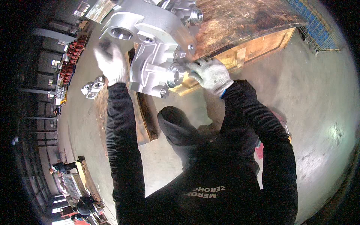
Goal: The person sits on the floor and cleans a silver metal part using a red abrasive pad and a wire brush. They wipe the surfaces and edges of the part, then place it on a wooden pallet and continue cleaning another similar part.
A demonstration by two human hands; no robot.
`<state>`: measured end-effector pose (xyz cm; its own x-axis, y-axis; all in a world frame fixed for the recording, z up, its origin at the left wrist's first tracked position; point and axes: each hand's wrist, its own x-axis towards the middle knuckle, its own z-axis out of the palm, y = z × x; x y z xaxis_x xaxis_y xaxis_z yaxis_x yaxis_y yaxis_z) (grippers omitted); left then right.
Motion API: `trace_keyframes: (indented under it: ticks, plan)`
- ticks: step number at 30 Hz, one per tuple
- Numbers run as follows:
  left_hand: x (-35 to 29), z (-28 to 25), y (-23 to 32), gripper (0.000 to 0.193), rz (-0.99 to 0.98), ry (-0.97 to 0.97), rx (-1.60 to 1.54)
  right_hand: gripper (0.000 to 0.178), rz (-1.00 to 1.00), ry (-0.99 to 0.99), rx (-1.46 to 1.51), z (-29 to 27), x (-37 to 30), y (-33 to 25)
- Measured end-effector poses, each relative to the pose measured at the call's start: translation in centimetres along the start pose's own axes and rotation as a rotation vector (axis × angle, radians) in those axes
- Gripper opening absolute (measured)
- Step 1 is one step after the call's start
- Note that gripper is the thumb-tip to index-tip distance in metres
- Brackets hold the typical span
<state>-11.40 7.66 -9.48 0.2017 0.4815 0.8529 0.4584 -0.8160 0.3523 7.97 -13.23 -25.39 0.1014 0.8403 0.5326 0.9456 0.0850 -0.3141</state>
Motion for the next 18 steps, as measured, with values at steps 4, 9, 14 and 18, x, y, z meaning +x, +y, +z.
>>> trace_keyframes:
  ticks: [4,9,14,18]
  plan:
    - [-3.3,-0.6,-2.5,0.052,-0.409,-0.618,0.203,0.032,0.028,0.039,-0.042,0.5,0.5,0.1]
    - [-4.5,0.5,-2.4,0.058,-0.483,-0.677,0.211,0.024,0.147,0.173,0.208,1.6,-1.7,-2.7]
    - [-4.1,0.6,-1.6,0.057,-0.423,-0.671,0.300,0.023,0.244,0.172,0.234,2.7,-4.0,-6.5]
    - [-4.3,1.0,-1.9,0.057,-0.392,-0.657,0.297,0.023,0.215,0.153,0.189,2.5,-4.9,-7.9]
